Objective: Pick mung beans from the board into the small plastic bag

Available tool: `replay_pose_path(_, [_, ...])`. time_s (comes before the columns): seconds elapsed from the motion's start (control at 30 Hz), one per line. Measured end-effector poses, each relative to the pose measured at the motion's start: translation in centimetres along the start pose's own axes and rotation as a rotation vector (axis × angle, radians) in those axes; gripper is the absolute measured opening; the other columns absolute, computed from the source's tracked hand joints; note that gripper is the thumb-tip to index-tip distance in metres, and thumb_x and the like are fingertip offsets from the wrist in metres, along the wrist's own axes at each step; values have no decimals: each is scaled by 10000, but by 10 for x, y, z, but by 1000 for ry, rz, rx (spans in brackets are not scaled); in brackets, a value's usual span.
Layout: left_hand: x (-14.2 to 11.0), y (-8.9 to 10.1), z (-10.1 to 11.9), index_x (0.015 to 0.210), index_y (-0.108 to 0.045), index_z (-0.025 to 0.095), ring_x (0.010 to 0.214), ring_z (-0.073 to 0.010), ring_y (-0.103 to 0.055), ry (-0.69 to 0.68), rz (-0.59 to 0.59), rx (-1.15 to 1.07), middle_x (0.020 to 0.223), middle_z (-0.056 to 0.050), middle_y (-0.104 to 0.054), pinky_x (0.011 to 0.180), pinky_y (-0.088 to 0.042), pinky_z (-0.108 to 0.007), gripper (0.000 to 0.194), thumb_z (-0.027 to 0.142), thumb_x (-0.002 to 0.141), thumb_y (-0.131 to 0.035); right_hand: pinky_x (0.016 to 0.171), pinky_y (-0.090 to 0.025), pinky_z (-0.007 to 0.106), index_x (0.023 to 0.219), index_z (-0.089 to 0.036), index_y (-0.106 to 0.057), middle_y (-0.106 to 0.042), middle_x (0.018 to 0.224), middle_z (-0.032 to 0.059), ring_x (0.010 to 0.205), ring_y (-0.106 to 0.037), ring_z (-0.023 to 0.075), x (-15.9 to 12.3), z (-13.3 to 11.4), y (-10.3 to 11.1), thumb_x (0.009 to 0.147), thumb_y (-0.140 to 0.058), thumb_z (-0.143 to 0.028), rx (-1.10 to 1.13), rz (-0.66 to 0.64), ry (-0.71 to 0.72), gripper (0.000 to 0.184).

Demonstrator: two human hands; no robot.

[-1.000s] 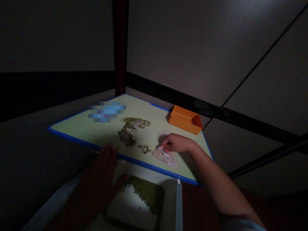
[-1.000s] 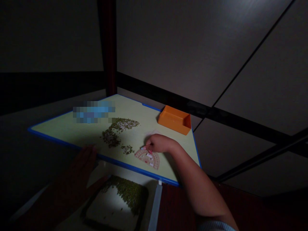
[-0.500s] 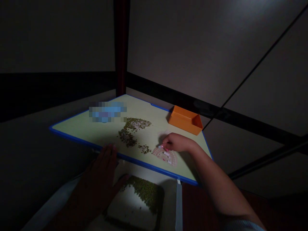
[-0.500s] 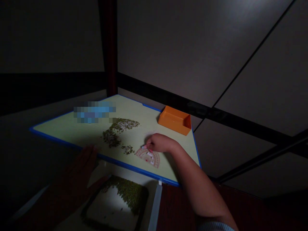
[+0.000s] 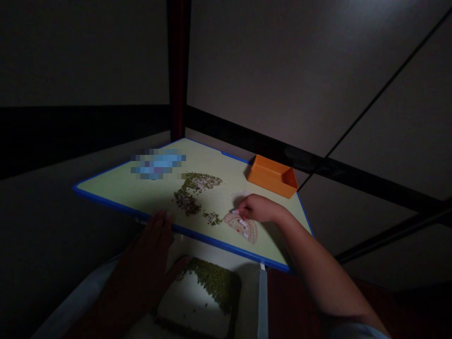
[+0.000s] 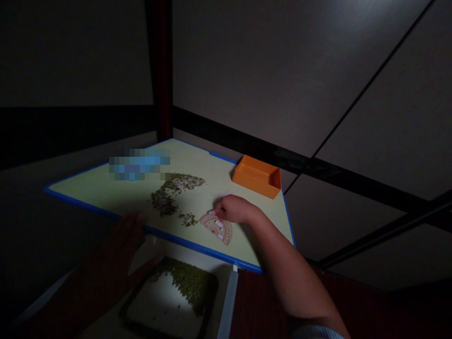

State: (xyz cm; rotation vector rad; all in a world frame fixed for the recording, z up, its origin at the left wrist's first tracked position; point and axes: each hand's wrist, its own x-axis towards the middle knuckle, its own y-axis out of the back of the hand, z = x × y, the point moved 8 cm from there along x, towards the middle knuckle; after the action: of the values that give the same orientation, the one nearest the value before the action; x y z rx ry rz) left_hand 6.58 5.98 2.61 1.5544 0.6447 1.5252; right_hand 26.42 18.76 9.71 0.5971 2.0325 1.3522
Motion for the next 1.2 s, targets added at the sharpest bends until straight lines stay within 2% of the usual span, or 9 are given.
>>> replay_pose_path(0.23, [2,3,1,1425,-347,-12,1413,-373,-353,46,-42,60,1496,-277,-397,1080,-397,-515,877,659,862,-299,564,-244,251,682,-127,-667,-464,550,-25,529,-358,84,-1,5,2,928,-496,-267,-45,9,-34,331])
replay_pose_path(0.43, [3,3,1,1398,-400,-3,1411,-352,-362,47,-75,95,1494,-247,-415,1083,-406,-485,853,644,849,-313,558,-216,249,730,-129,-675,-520,603,-9,559,-339,87,2,2,4,921,-523,-264,-126,94,-74,279])
replay_pose_path(0.6, [3,3,2,1393,-399,-22,1398,-365,-380,24,-44,106,1479,-263,-428,1071,-415,-507,840,622,861,-313,576,-236,243,713,-124,-663,-539,608,-11,563,-361,82,-1,5,11,935,-508,-265,-70,125,-45,305])
replay_pose_path(0.73, [1,2,1,1421,-356,-9,1416,-359,-351,8,-13,110,1498,-261,-404,1076,-412,-501,861,645,863,-317,589,-250,241,702,-119,-655,-527,601,-17,574,-383,82,-3,1,9,939,-487,-235,-13,78,-12,313])
replay_pose_path(1.0, [2,7,6,1408,-363,-29,1383,-384,-399,-35,22,129,1463,-285,-440,1035,-445,-513,842,625,881,-293,594,-231,249,763,-134,-684,-589,674,13,598,-373,92,5,-5,1,938,-494,-268,-139,116,-6,292])
replay_pose_path(1.2, [0,3,4,1434,-328,-5,1412,-365,-359,-28,32,115,1488,-265,-418,1077,-406,-507,843,626,874,-322,572,-212,251,799,-146,-704,-625,707,37,594,-366,104,6,0,1,938,-492,-312,-216,146,-48,302])
